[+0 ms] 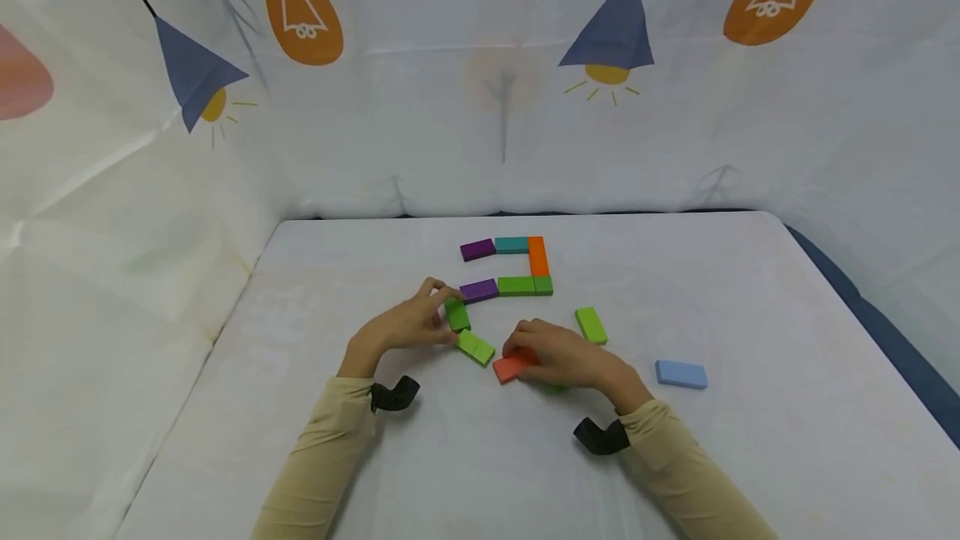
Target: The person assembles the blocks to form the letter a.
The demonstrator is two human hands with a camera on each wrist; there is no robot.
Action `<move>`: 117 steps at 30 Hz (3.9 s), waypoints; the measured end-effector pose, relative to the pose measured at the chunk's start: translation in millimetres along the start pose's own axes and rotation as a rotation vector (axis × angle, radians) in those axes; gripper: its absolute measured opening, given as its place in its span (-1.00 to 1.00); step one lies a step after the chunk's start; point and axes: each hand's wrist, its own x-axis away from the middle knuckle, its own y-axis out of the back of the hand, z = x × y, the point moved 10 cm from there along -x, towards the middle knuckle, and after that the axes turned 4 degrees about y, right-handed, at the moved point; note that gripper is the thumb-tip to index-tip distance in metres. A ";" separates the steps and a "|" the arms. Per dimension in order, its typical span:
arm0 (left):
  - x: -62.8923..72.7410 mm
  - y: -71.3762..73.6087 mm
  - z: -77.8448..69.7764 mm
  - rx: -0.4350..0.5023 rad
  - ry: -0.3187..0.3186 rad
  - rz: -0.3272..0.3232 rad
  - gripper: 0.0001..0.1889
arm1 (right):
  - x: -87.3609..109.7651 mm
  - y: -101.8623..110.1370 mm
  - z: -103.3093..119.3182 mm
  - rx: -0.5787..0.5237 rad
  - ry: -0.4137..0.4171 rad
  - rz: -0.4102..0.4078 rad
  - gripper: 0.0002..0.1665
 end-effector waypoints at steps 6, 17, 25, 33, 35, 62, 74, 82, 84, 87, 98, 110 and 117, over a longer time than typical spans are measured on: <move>0.3 -3.5 -0.4 -0.009 0.005 0.008 -0.39 | -2.5 -0.9 4.7 0.043 0.023 -0.042 -0.67; -1.7 -5.7 -1.8 -0.030 0.014 -0.005 -0.39 | -2.1 3.9 0.5 0.055 0.006 -0.088 -0.67; -2.1 -9.7 -2.7 -0.032 0.037 0.012 -0.35 | -1.4 5.4 -1.0 0.045 -0.001 -0.092 -0.67; -3.9 -11.2 -2.4 -0.045 0.044 0.006 -0.32 | -1.8 7.6 -1.7 0.055 0.007 -0.112 -0.68; -3.4 -11.9 -2.7 -0.048 0.047 0.009 -0.30 | -1.8 7.8 -2.8 0.052 0.001 -0.109 -0.66; 7.0 6.6 -21.8 -0.212 -0.028 -0.110 -0.30 | 52.5 61.7 -89.2 -0.131 -0.249 -0.244 -0.60; 2.6 7.1 -22.3 -0.249 -0.064 -0.143 -0.42 | 58.1 55.4 -100.8 -0.135 -0.347 -0.152 -0.56; 0.7 6.0 -18.5 -0.230 -0.045 -0.129 -0.39 | 59.4 50.3 -104.4 -0.131 -0.399 -0.103 -0.54; 0.6 5.9 -17.0 -0.230 -0.038 -0.131 -0.40 | 59.4 47.2 -105.5 -0.146 -0.412 -0.086 -0.53; -0.7 5.3 -15.3 -0.229 -0.026 -0.134 -0.41 | 60.7 41.4 -107.7 -0.169 -0.440 -0.058 -0.50; -1.0 0.9 -35.5 -0.160 -0.175 -0.108 -0.59 | 60.0 36.8 -110.9 -0.158 -0.509 -0.058 -0.46; 3.0 -9.5 -46.7 -0.141 -0.250 -0.024 -0.62 | 54.0 36.3 -107.9 -0.162 -0.499 -0.068 -0.54; 2.8 -12.4 -51.0 -0.152 -0.275 -0.009 -0.58 | 48.3 36.1 -105.8 -0.179 -0.474 -0.100 -0.54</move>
